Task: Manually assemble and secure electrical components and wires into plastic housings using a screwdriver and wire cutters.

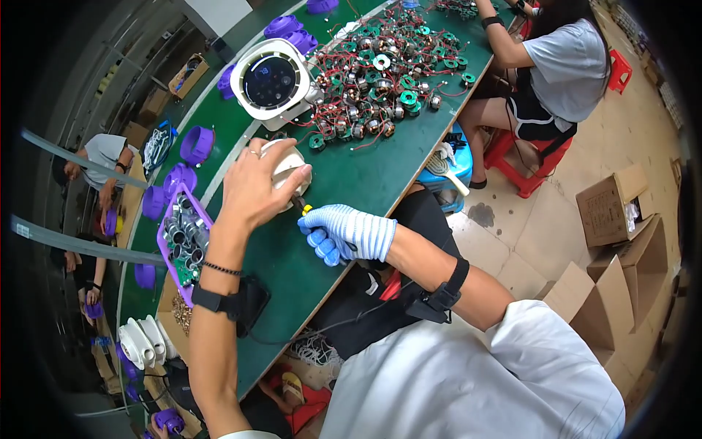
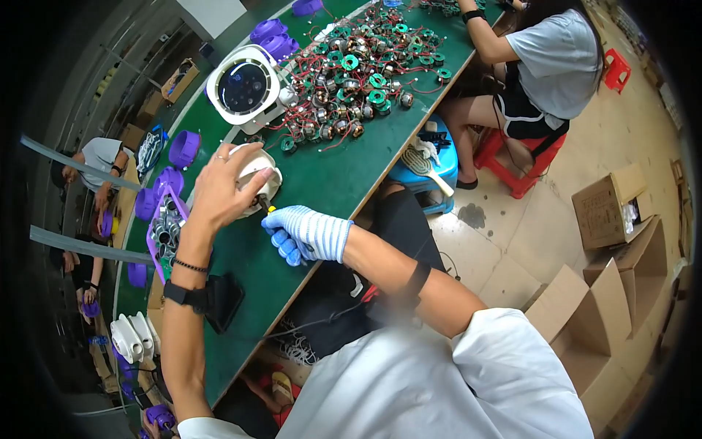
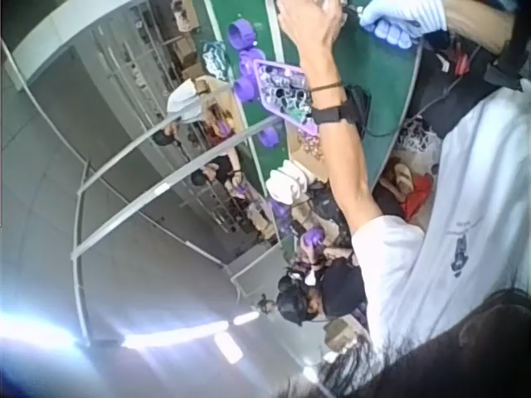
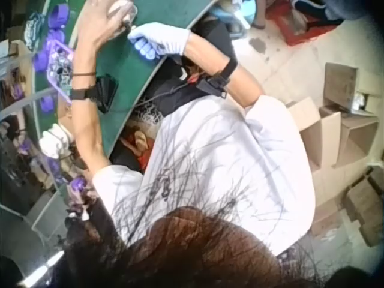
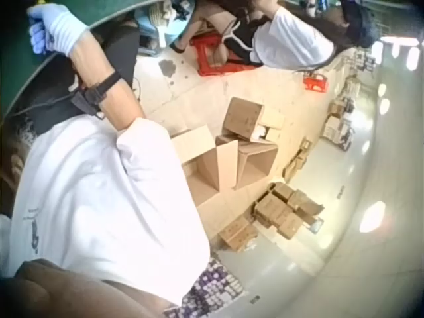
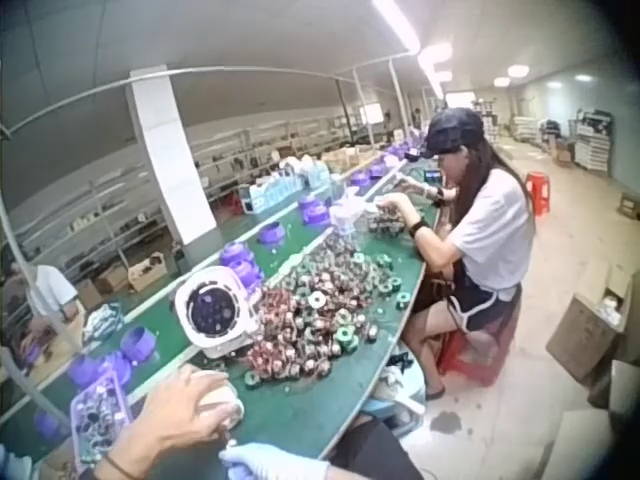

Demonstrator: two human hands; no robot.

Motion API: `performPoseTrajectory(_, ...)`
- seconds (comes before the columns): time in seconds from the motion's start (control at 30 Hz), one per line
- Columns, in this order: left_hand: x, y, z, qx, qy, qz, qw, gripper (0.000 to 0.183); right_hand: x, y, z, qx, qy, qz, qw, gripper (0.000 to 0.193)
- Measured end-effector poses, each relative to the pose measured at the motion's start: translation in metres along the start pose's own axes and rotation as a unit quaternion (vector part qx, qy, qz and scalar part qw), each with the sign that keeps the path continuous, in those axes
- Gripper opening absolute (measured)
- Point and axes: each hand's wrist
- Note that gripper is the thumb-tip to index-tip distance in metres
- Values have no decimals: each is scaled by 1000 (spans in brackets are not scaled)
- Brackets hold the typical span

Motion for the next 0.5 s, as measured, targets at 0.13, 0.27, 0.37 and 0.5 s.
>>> performPoseTrajectory(0.13,25,14,-1,-14,-91,31,995,40,26,-21,-4,-355,-154,-646,658,23)
performPoseTrajectory(0.27,23,14,2,-11,-99,58,993,38,66,-23,-21,-231,-300,-567,731,35)
performPoseTrajectory(0.37,25,15,8,-2,-109,53,993,38,36,-11,12,-282,-192,-497,798,22)
performPoseTrajectory(0.5,20,15,3,-9,-74,44,996,39,44,-19,-8,-110,-2,62,992,39)
Point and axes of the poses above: each hand's wrist, its own z-axis towards the middle knuckle, its own x-axis out of the palm, y = z × x, and after that the axes turned 9 degrees about z, right-handed
